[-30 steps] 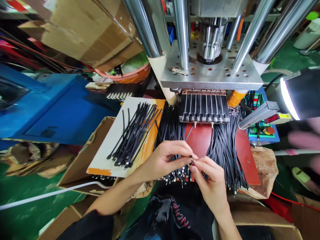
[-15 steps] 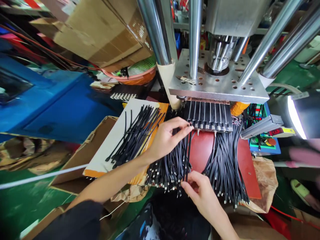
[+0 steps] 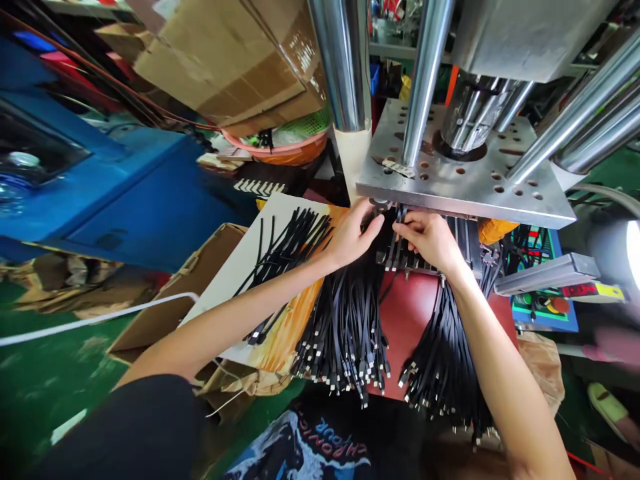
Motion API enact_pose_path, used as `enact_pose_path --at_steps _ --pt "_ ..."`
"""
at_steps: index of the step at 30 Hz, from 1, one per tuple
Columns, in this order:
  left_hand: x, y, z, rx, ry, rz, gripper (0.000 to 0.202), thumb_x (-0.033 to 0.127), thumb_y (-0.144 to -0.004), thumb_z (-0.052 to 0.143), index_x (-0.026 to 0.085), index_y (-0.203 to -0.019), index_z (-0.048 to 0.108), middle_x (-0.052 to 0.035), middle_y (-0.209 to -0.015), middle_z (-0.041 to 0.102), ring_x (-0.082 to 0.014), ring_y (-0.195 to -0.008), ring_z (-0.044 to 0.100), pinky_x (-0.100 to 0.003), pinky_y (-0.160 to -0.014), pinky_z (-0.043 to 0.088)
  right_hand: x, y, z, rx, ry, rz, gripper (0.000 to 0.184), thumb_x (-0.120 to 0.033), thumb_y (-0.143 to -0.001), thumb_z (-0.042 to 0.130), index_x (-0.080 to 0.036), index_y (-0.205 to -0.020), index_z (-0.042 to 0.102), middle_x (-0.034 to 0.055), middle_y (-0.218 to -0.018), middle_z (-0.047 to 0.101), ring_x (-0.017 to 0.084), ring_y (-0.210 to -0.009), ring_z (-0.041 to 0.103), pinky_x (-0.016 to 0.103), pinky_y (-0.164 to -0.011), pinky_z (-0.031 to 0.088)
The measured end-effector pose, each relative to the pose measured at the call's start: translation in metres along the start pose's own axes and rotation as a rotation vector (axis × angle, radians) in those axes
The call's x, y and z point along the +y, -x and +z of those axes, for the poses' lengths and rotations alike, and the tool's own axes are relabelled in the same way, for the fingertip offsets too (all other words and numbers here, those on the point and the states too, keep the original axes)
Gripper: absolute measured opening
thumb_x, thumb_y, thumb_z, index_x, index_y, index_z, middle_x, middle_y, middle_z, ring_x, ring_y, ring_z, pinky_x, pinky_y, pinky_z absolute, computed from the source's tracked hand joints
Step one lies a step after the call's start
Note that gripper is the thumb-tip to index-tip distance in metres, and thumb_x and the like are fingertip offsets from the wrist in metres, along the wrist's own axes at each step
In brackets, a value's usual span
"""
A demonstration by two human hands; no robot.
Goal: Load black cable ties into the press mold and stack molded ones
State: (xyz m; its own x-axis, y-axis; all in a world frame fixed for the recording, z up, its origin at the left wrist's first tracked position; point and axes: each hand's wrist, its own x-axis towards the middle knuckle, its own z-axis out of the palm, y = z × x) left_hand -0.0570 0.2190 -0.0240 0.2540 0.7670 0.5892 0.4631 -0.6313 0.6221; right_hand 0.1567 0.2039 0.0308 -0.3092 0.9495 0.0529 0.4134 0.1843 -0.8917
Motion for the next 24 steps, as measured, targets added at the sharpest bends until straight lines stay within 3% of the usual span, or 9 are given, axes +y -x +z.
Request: enact_pose_path --at_steps 4,7,13,18,22,24 --pt "0.005 0.033 -0.032 -0.341 -0.085 0.438 0.041 0.022 -0.104 0.057 0.012 -0.143 0.060 -0.0202 -0.155 0.059 -0.0273 -0.152 0.050 -0.047 -0.126 0.044 0.010 -0.018 0.005 0.028 0.095 -0.021 0.044 -0.061 -0.091 0.072 -0.019 -0.077 0.067 -0.0012 -0.059 0.062 0.011 -0.045 0.051 0.024 -0.043 0.038" --pt "0.002 0.036 -0.037 -0.441 -0.174 0.535 0.042 0.022 -0.102 0.061 0.009 -0.142 0.062 -0.0227 -0.156 0.058 -0.0303 -0.155 0.046 -0.053 -0.125 0.045 0.010 -0.021 0.008 0.104 0.175 -0.016 0.035 -0.049 -0.094 0.071 -0.020 -0.076 0.066 -0.0038 -0.053 0.059 0.010 -0.039 0.046 0.024 -0.042 0.033" --pt "0.009 0.028 -0.028 -0.457 -0.334 0.532 0.031 0.020 -0.104 0.057 0.012 -0.133 0.068 -0.0194 -0.152 0.063 -0.0307 -0.149 0.053 -0.052 -0.116 0.052 0.013 -0.018 0.010 0.187 0.128 -0.033 0.027 -0.044 -0.093 0.072 -0.018 -0.083 0.071 -0.0016 -0.061 0.061 0.010 -0.047 0.051 0.023 -0.043 0.036" --pt "0.032 0.039 -0.025 -0.456 -0.425 0.442 0.049 0.037 -0.105 0.063 0.012 -0.146 0.060 -0.0242 -0.158 0.055 -0.0379 -0.152 0.047 -0.061 -0.119 0.044 0.021 -0.021 0.009 0.112 0.009 -0.026 0.036 -0.044 -0.088 0.077 -0.014 -0.107 0.073 0.0008 -0.074 0.066 0.011 -0.049 0.053 0.024 -0.040 0.042" --pt "0.053 0.050 -0.017 -0.452 -0.540 0.295 0.048 0.031 -0.105 0.062 0.012 -0.149 0.058 -0.0245 -0.161 0.052 -0.0380 -0.155 0.043 -0.062 -0.124 0.037 0.016 -0.009 0.012 0.324 0.188 0.000 0.031 -0.036 -0.092 0.072 -0.013 -0.112 0.075 0.0069 -0.088 0.072 0.015 -0.055 0.059 0.029 -0.047 0.050" --pt "0.061 0.053 -0.013 -0.459 -0.587 0.248 0.052 0.033 -0.105 0.061 0.010 -0.151 0.056 -0.0258 -0.164 0.047 -0.0398 -0.158 0.038 -0.063 -0.125 0.034 0.011 0.010 0.012 0.312 0.388 -0.103 0.029 -0.027 -0.097 0.063 -0.015 -0.119 0.077 0.0109 -0.102 0.072 0.020 -0.072 0.066 0.035 -0.064 0.058"
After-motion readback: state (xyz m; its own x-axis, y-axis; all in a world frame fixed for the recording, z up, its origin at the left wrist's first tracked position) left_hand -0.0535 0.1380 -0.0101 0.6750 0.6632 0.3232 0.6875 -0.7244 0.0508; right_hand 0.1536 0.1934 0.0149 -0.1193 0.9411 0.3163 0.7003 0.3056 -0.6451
